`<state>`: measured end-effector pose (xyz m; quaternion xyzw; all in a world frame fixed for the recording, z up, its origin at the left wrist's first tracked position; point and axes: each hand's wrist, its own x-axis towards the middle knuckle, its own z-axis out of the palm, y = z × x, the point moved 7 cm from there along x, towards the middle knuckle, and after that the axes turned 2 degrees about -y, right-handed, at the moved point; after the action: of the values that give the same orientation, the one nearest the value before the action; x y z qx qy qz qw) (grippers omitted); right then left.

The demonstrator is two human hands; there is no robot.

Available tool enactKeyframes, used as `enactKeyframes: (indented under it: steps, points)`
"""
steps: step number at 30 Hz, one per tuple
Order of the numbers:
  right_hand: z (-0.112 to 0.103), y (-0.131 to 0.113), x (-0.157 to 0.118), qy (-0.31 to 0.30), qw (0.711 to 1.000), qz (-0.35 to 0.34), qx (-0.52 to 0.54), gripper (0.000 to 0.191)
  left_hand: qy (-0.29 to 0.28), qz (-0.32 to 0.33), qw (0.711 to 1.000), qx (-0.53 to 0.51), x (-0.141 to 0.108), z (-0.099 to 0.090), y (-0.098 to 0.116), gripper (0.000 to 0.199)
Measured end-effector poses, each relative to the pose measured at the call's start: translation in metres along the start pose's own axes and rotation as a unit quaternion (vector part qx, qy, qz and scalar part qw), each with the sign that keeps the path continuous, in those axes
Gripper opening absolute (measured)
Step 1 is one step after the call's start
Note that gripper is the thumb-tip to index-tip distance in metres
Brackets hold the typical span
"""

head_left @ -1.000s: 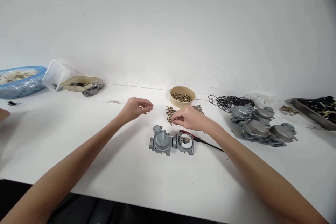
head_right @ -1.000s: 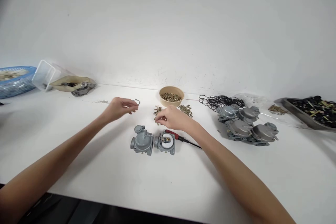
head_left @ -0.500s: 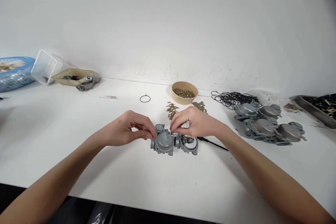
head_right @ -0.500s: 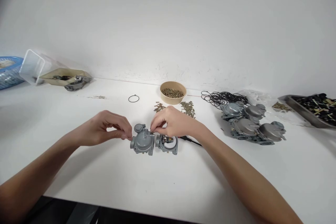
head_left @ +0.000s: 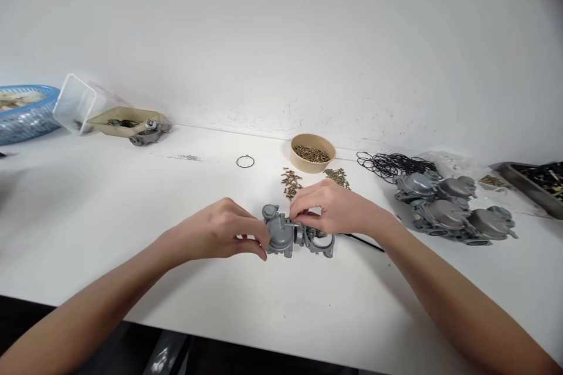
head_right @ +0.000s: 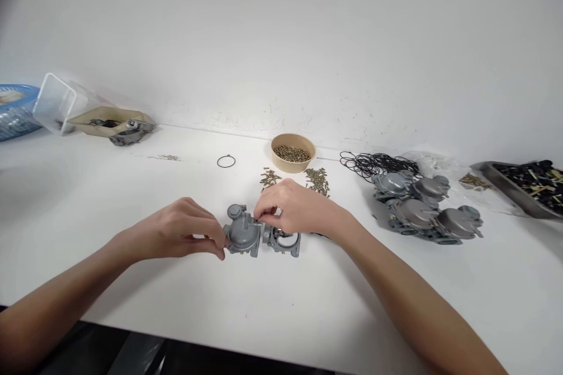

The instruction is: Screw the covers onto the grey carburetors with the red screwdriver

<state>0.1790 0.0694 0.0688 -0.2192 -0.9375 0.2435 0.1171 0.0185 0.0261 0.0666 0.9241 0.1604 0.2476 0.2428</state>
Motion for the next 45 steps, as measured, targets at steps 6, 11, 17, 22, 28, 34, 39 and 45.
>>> enactKeyframes:
  steps: [6, 11, 17, 22, 28, 34, 39, 45]
  points:
    - [-0.005, 0.004, -0.002, 0.024, 0.999, 0.016, 0.026, 0.015, 0.002, 0.076, 0.987, 0.142, 0.000, 0.004, 0.017, 0.015]
    - [-0.006, 0.007, -0.002, 0.033, 0.997, 0.057, 0.035, 0.013, -0.008, 0.082, 0.973, 0.217, 0.000, 0.007, 0.018, 0.023]
    - [-0.006, 0.007, -0.002, 0.039, 0.995, 0.076, 0.045, 0.013, -0.007, 0.088, 0.958, 0.273, 0.000, 0.008, 0.019, 0.023]
    - [-0.005, 0.006, 0.000, 0.037, 0.997, 0.063, 0.019, 0.008, -0.012, 0.096, 0.952, 0.292, -0.001, 0.009, 0.022, 0.025]
    - [-0.002, 0.004, 0.002, 0.018, 0.998, 0.055, 0.024, 0.006, -0.006, 0.106, 0.959, 0.263, -0.001, 0.009, 0.023, 0.021]
    - [-0.002, 0.003, 0.001, 0.025, 0.999, 0.044, 0.009, 0.016, -0.004, 0.114, 0.971, 0.210, 0.001, 0.009, 0.024, 0.015]
    - [-0.001, 0.001, 0.003, 0.018, 0.999, 0.038, 0.008, 0.014, 0.002, 0.111, 0.971, 0.210, 0.003, 0.008, 0.024, 0.016]
    - [0.000, -0.001, 0.003, -0.006, 0.998, 0.054, 0.021, 0.014, 0.019, 0.125, 0.968, 0.218, 0.003, 0.008, 0.025, 0.016]
